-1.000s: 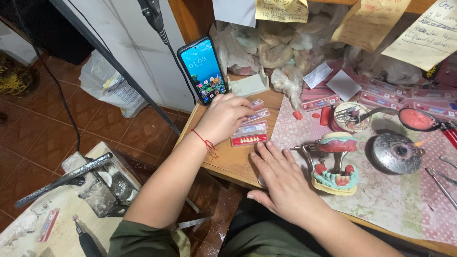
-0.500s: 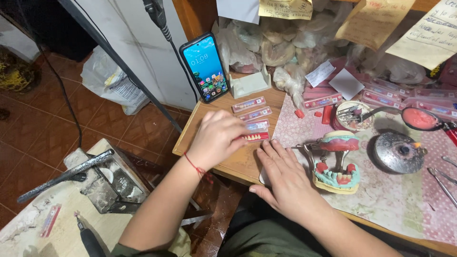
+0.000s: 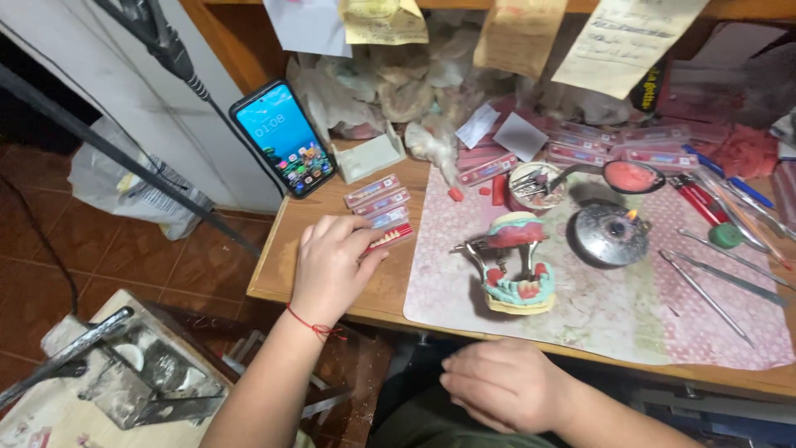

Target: The person works on a dental cast mounted on an articulator, using a metal tool to apply and shape pink wax material onto the model. They also handle small packages of artificial teeth and a white device on a lower table before returning to the dental cast to continue the waxing process.

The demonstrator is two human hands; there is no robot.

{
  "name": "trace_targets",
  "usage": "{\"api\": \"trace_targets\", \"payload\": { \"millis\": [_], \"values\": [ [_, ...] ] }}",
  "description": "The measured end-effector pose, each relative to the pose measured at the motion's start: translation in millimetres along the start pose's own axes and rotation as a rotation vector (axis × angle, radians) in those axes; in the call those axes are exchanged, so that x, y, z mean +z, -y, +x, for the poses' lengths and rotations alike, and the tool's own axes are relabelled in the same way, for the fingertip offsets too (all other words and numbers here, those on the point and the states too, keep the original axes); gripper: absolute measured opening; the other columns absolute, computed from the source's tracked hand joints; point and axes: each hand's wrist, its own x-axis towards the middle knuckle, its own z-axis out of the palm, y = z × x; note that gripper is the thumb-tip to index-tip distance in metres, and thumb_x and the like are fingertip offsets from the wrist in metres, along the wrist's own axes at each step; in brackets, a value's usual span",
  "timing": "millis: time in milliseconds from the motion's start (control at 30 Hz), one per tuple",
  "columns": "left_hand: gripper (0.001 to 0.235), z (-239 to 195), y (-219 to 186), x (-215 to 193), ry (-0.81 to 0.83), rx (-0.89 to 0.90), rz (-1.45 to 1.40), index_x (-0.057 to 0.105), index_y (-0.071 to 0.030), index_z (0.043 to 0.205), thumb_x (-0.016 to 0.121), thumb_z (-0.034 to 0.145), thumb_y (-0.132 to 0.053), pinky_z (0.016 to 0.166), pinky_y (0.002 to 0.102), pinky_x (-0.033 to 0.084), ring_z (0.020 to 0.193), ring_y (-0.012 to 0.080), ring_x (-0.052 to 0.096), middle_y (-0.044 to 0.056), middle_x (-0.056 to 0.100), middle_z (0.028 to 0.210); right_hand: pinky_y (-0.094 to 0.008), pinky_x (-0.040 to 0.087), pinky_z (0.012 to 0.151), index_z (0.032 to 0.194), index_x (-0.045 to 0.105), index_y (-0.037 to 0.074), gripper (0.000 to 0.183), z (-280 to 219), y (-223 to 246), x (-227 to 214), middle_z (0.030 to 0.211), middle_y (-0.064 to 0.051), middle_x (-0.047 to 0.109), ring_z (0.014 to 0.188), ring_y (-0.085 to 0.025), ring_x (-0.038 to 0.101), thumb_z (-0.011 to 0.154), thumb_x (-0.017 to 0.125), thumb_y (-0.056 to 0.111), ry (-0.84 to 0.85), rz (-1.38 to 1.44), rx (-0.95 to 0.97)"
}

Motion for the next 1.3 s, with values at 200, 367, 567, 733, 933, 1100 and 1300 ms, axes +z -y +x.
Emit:
{"api": "trace_targets", "payload": {
  "millis": [200,367,567,733,933,1100,1300],
  "values": [
    [0.015,6.0,-27.3,-7.3,-0.033,-0.062,-0.059,0.08,-0.021,0.103,0.077,0.088,-0.024,0.073,0.043,0.044,0.09,0.0258,0.06,-0.003,0.068,0.093,-0.032,0.059,0.061,0.109,0.067,0.004,0.019,-48.2,-4.7,-36.2,0.088,-0.006,0.074,0.069,-0.021,0.073,0.098,0.06,0.018,-0.095,-0.15,0.142],
    [0.016,4.6,-14.8,-0.2,-0.179,-0.117,-0.075,0.077,-0.009,0.104,0.071,0.09,-0.003,0.077,0.044,0.053,0.084,0.031,0.066,0.008,0.07,0.095,-0.033,0.054,0.057,0.097,0.069,0.002,0.017,-61.2,-13.0,-50.8,0.077,-0.009,0.071,0.059,-0.024,0.066,0.093,0.061,0.015,-0.176,-0.204,0.252],
    [0.023,-7.3,-13.5,5.6,-0.141,-0.23,0.065,0.078,-0.008,0.103,0.066,0.086,0.001,0.062,0.047,0.054,0.075,0.0339,0.068,0.01,0.071,0.092,-0.033,0.052,0.06,0.099,0.069,-0.002,0.017,-73.8,-15.7,-39.0,0.074,-0.01,0.068,0.058,-0.024,0.062,0.089,0.064,0.011,-0.203,-0.162,0.384],
    [0.022,-0.4,-21.2,20.0,0.1,-0.253,0.102,0.064,-0.006,0.083,0.061,0.074,0.013,0.048,0.051,0.052,0.071,0.0362,0.063,0.01,0.06,0.08,-0.032,0.051,0.06,0.098,0.07,-0.005,0.015,-78.0,-18.4,-37.9,0.073,-0.013,0.068,0.058,-0.024,0.061,0.089,0.065,0.006,-0.261,-0.175,0.446],
    [0.014,9.3,-15.5,41.1,0.16,-0.119,0.238,0.066,-0.009,0.071,0.071,0.067,0.003,0.043,0.05,0.051,0.063,0.0346,0.063,0.008,0.059,0.076,-0.03,0.052,0.06,0.097,0.071,-0.004,0.015,-73.6,-17.5,-40.5,0.075,-0.012,0.071,0.057,-0.022,0.064,0.088,0.064,0.007,-0.275,-0.137,0.438],
    [0.016,34.6,-26.3,32.0,0.536,-0.189,0.348,0.076,-0.01,0.083,0.067,0.078,0.002,0.053,0.05,0.059,0.072,0.0351,0.073,0.01,0.07,0.087,-0.029,0.053,0.06,0.098,0.07,-0.003,0.016,-71.5,-18.9,-42.9,0.074,-0.012,0.071,0.057,-0.021,0.065,0.088,0.064,0.008,-0.261,-0.111,0.395],
    [0.024,52.8,-31.5,27.8,0.676,-0.21,0.33,0.078,-0.007,0.095,0.062,0.08,0.003,0.063,0.053,0.06,0.084,0.0392,0.074,0.015,0.073,0.099,-0.029,0.054,0.058,0.098,0.069,-0.002,0.016,-74.9,-19.8,-43.5,0.074,-0.009,0.071,0.056,-0.021,0.065,0.088,0.066,0.01,-0.268,-0.077,0.354]
  ]
}}
